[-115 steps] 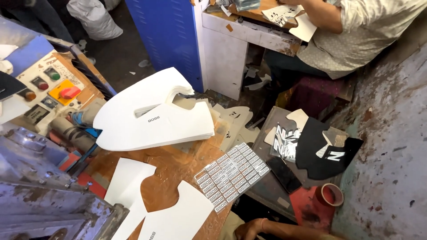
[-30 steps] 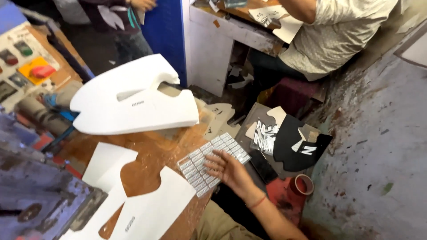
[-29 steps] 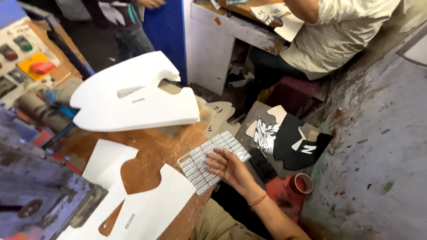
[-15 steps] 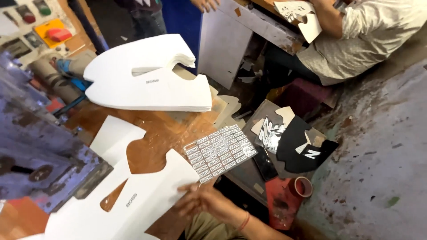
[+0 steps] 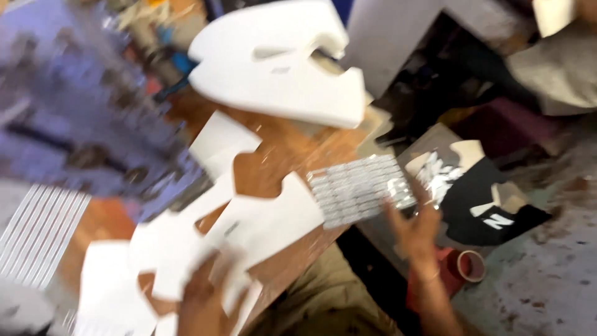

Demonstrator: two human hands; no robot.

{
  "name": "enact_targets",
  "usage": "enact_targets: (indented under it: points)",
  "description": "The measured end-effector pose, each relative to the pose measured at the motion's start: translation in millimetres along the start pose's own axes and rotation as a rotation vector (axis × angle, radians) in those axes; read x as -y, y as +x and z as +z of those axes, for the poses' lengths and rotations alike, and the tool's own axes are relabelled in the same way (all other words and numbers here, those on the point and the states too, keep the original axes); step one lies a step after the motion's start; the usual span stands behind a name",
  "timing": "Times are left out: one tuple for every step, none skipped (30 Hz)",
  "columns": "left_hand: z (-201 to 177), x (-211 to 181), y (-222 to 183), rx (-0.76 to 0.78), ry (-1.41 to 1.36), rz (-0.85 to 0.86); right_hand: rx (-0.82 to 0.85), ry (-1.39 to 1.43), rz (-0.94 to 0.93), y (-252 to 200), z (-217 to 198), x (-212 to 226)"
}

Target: Applying adhesive labels onto shoe-shaped components and pressing them using a manual stamping machine.

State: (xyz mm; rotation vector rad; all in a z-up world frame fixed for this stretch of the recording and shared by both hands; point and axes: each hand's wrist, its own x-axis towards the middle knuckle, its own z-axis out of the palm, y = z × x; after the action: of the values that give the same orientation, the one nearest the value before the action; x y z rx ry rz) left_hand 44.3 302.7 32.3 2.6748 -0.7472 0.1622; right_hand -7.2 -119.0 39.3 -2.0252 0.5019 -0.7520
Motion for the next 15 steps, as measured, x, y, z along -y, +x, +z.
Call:
enact_targets:
  points:
    - [-13,-12,49,-0.024,-0.035,-0.012,-0.100,-0.135,-0.115,14,-6,-7]
    - [-17,-6,53,-0.014,-0.024,-0.041,-0.070,-0.124,-0.109,17,-5,-23]
    - [-20,1,61,-0.058,0.016,-0.085,-0.072,-0.088,-0.093,25,-3,-39]
    - [-23,9,69,-0.102,0.056,-0.129,-0.073,-0.052,-0.075,33,0,-55]
    - [-10,16,73,-0.104,0.064,-0.152,-0.052,-0.042,-0.080,36,-5,-88]
    - [2,24,77,-0.129,0.066,-0.145,0.056,0.010,0.136,41,-10,-120]
    - [12,35,83,-0.162,0.075,-0.140,0.169,0.065,0.345,49,-9,-152]
    - [18,37,88,-0.171,0.089,-0.164,0.194,0.076,0.334,50,-14,-152]
    - [25,39,90,-0.159,0.071,-0.149,0.250,0.026,0.466,51,-20,-154]
    - [32,43,92,-0.147,0.052,-0.133,0.307,-0.029,0.597,53,-24,-156]
    - [30,39,91,-0.157,0.066,-0.171,0.346,-0.026,0.580,51,-38,-143]
    - [27,35,90,-0.151,0.053,-0.165,0.339,-0.048,0.425,50,-52,-132]
    - [26,32,93,-0.145,0.036,-0.152,0.321,-0.066,0.270,50,-68,-120]
    - [26,33,90,-0.157,0.047,-0.181,0.349,-0.059,0.253,51,-61,-80]
    - [27,32,88,-0.173,0.036,-0.143,0.242,0.030,0.250,47,-60,-39]
